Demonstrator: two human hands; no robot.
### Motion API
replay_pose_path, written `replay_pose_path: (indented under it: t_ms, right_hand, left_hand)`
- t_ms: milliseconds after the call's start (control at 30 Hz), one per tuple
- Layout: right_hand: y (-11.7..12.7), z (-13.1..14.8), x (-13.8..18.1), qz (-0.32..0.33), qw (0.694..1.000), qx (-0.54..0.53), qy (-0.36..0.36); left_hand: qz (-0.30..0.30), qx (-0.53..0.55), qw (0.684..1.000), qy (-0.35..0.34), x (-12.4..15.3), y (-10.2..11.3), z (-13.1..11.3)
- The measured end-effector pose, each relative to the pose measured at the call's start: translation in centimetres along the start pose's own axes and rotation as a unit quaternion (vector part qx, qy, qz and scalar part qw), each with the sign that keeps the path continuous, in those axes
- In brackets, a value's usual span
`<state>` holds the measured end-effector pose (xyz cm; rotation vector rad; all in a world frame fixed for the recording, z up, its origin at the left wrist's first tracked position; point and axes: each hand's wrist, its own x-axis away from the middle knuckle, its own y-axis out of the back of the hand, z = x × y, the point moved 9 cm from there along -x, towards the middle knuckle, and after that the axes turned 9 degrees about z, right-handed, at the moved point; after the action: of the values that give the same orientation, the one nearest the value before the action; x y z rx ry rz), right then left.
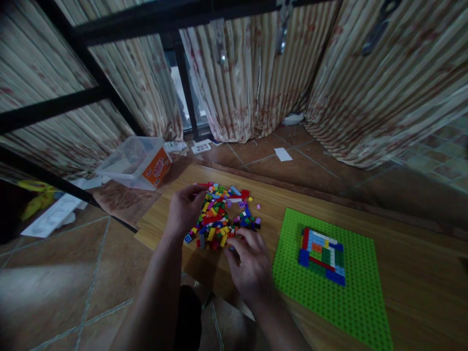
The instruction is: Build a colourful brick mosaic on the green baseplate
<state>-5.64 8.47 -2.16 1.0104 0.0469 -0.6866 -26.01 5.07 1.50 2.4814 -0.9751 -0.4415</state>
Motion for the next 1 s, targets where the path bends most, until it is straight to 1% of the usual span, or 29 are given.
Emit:
replay_pose_path:
  t_ms: [133,233,300,433,500,600,800,900,1000]
  right_hand:
    - [0.9,-1.8,-0.5,-0.030,0.998,0.019,-0.043]
    - [1.4,-2.3,-0.9,-0.046,0.997,0.034,-0.060]
    - [1.0,-2.0,-1.3,-0.032,0.997,0.047,-0.054]
    - [-0.6,-0.5,-2.2,0.016,0.997,0.078,-0.025]
    - [-1.1,-0.1,-2.6,0.026,0.995,0.092,-0.028]
    - [-1.5,-0.2,-2.9,0.024,0.994,0.098,-0.045]
    - [-1.5,-0.4,-3.1,0.008,0.997,0.063,-0.051]
    - [-0.9,-0.3,-3.2,-0.003,0.998,0.044,-0.052]
    - [0.3,-0.1,-3.2,-0.026,0.998,0.025,-0.055]
  left_hand:
    - [0.006,-0.006,1.000,-0.007,0.1,0.1,-0.4]
    - [0.014,-0.021,1.000,-0.011,0.3,0.0,-0.7]
    - [0.025,-0.033,0.999,-0.013,0.5,-0.2,-0.7]
    - [0.049,-0.038,0.998,-0.023,0.7,-0.8,-0.6]
    - [0.054,-0.037,0.998,-0.026,0.7,-0.9,-0.7]
    - [0.060,-0.036,0.997,-0.026,0.7,-1.0,-0.7]
    - [0.062,-0.027,0.997,-0.028,0.7,-1.1,-0.8]
    - [0.064,-0.027,0.997,-0.019,0.6,-1.2,-0.5]
    - [0.068,-0.030,0.997,-0.026,0.6,-1.5,-0.6]
